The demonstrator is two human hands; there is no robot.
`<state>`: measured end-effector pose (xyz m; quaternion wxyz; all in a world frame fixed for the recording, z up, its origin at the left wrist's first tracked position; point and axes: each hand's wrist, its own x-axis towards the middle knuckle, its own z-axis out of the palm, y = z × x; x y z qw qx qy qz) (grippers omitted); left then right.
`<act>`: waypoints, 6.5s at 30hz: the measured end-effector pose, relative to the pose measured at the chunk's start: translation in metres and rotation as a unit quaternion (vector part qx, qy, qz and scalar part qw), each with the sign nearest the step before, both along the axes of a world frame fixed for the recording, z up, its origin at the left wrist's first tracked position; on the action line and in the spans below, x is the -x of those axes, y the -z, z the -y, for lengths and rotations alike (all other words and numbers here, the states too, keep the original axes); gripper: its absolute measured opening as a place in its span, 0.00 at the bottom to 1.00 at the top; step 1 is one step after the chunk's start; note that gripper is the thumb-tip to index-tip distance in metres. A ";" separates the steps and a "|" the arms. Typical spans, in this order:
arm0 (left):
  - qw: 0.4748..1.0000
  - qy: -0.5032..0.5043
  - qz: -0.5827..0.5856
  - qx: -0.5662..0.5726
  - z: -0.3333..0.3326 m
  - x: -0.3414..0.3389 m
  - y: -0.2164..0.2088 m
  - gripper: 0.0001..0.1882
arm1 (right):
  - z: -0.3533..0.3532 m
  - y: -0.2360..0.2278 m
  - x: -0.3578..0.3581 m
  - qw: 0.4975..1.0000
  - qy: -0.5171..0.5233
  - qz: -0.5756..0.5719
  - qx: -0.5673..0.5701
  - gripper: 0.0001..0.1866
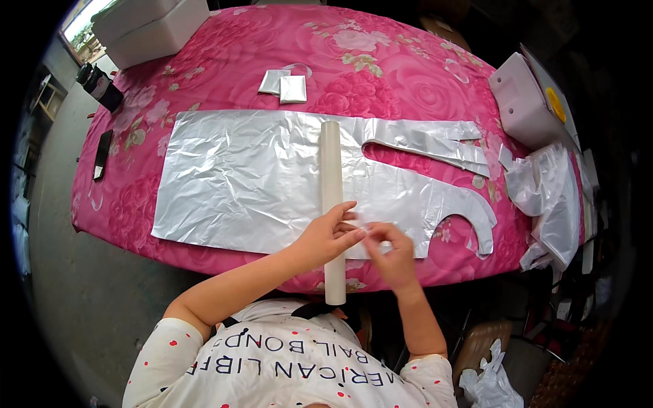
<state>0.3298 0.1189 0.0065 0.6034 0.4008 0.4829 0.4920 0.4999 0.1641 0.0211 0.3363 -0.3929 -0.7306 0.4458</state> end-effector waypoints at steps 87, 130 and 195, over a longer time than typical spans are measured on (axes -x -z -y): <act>0.927 -0.103 0.308 0.188 -0.130 0.085 0.033 0.37 | -0.052 0.033 0.019 0.931 -0.216 0.172 -0.241 0.22; 0.897 -0.159 0.413 0.001 0.188 0.165 0.005 0.37 | 0.041 -0.006 0.326 0.705 -0.254 -0.361 0.555 0.34; 0.871 0.224 -0.436 0.018 0.116 0.196 -0.032 0.25 | -0.202 0.027 0.123 0.979 -0.109 0.140 0.103 0.09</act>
